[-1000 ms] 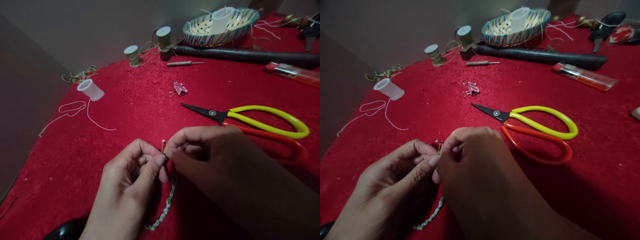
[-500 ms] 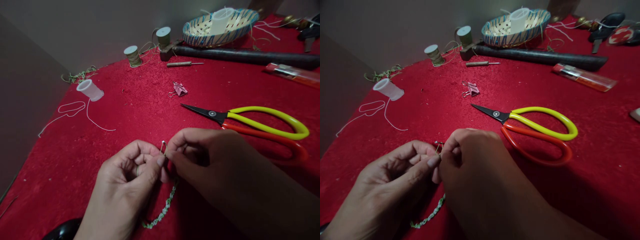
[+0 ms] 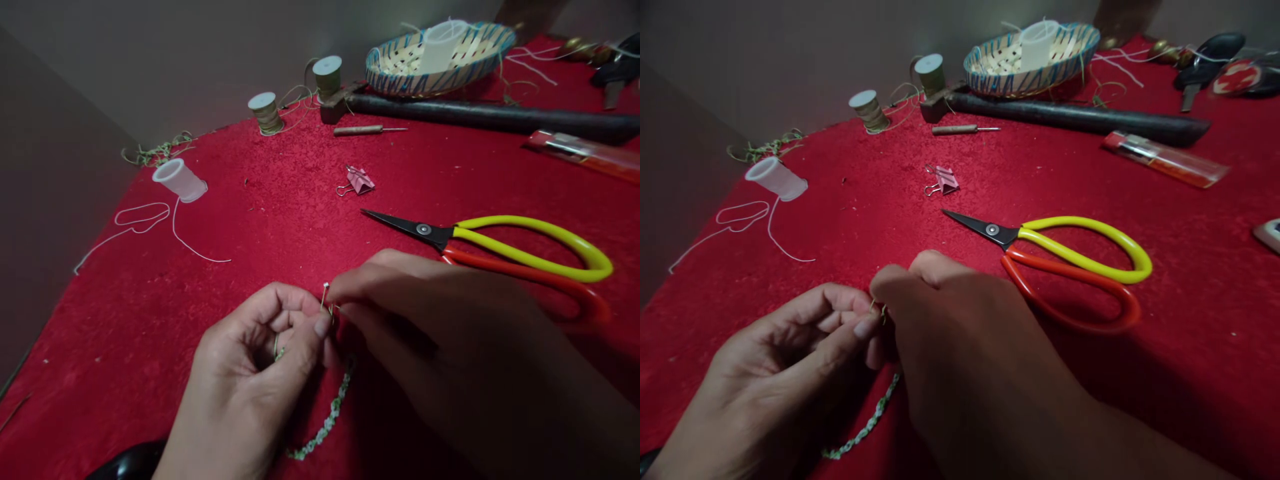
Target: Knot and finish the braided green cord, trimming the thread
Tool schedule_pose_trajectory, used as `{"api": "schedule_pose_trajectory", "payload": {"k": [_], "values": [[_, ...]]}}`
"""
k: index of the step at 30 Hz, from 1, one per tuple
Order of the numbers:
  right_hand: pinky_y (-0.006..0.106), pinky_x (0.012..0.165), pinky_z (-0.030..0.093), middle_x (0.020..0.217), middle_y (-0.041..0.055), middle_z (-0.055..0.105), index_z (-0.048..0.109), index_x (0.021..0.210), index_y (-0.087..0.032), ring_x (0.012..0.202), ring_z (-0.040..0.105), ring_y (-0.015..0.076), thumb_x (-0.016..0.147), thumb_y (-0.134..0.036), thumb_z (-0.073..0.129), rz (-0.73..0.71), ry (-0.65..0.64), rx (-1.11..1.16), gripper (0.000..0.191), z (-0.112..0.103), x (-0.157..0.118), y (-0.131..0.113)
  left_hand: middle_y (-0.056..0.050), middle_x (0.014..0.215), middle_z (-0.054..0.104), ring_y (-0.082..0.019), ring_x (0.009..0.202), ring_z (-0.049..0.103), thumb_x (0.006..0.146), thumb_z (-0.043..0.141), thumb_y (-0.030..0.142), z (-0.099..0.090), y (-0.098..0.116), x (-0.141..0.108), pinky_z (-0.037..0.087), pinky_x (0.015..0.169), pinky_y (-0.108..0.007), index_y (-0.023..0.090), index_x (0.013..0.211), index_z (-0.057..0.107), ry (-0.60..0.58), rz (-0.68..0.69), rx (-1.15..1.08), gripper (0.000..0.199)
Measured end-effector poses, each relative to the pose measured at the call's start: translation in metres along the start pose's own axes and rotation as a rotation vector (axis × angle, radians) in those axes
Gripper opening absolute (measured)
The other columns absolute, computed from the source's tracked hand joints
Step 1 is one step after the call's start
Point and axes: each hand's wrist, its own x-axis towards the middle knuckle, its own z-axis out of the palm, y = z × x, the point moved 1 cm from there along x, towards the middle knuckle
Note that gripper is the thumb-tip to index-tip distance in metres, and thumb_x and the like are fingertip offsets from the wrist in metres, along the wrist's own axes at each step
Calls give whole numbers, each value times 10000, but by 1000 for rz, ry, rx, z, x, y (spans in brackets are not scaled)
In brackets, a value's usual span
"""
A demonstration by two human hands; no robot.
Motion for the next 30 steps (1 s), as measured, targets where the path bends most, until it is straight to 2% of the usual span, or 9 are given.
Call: {"api": "schedule_pose_trajectory", "payload": {"k": [6, 9, 13, 18, 19, 21, 24, 26, 30], "values": [[279, 471, 297, 557, -26, 654, 614, 758, -236, 442, 575, 144, 802, -62, 655, -8, -12, -29, 183, -4, -8, 11, 25, 601, 654, -64, 454, 409, 822, 874, 362, 2, 3, -1, 301, 386, -149, 207, 680, 723, -4, 20, 15, 259], [265, 402, 260, 533, -45, 674, 573, 748, -241, 408, 608, 149, 723, -5, 648, 14, 3, 50, 249, 0, -8, 15, 31, 591, 652, -64, 448, 412, 813, 882, 351, 3, 3, 0, 304, 377, -146, 214, 683, 734, -1, 17, 12, 240], [177, 417, 397, 539, -101, 672, 539, 778, -257, 442, 658, 106, 789, -10, 587, 132, 36, 329, 252, 4, -5, 13, 38, 565, 632, -65, 455, 421, 787, 900, 326, 4, 3, 1, 309, 385, -139, 209, 665, 731, 11, 34, 11, 239], [214, 471, 543, 633, -49, 754, 549, 753, -270, 573, 777, 195, 766, -51, 619, 336, -4, 639, 231, 3, -7, 12, 28, 585, 650, -64, 468, 428, 786, 894, 313, 5, 4, 0, 311, 401, -139, 204, 662, 727, 24, 52, 42, 235], [199, 460, 542, 632, -44, 762, 552, 741, -266, 569, 779, 193, 758, -44, 624, 365, -4, 719, 235, 2, -7, 12, 28, 590, 658, -60, 462, 425, 790, 891, 307, 4, 4, 0, 320, 409, -139, 206, 668, 728, 23, 58, 47, 227], [120, 381, 453, 563, -62, 735, 553, 713, -257, 497, 739, 144, 737, -12, 624, 428, -13, 869, 257, 2, -7, 12, 26, 589, 664, -58, 465, 437, 792, 889, 302, 4, 4, -1, 351, 440, -138, 204, 670, 730, 24, 68, 51, 223], [37, 324, 313, 467, -107, 665, 571, 701, -241, 351, 580, 46, 710, 38, 622, 466, -17, 998, 284, 4, -6, 9, 16, 591, 672, -69, 508, 485, 771, 903, 300, 4, 3, -1, 384, 488, -137, 192, 664, 728, 41, 60, 50, 231], [28, 324, 305, 459, -115, 655, 577, 696, -236, 323, 520, 23, 697, 46, 634, 475, -27, 1037, 287, 5, -6, 8, 13, 593, 676, -71, 514, 489, 754, 913, 290, 4, 3, 0, 377, 486, -134, 188, 663, 725, 46, 46, 49, 233], [55, 372, 399, 514, -103, 679, 566, 698, -248, 438, 637, 63, 700, -8, 656, 518, -67, 1038, 256, 4, -6, 8, 47, 519, 592, -48, 427, 394, 791, 888, 313, 4, 4, 0, 322, 423, -137, 196, 653, 714, 35, 45, 83, 251]]}}
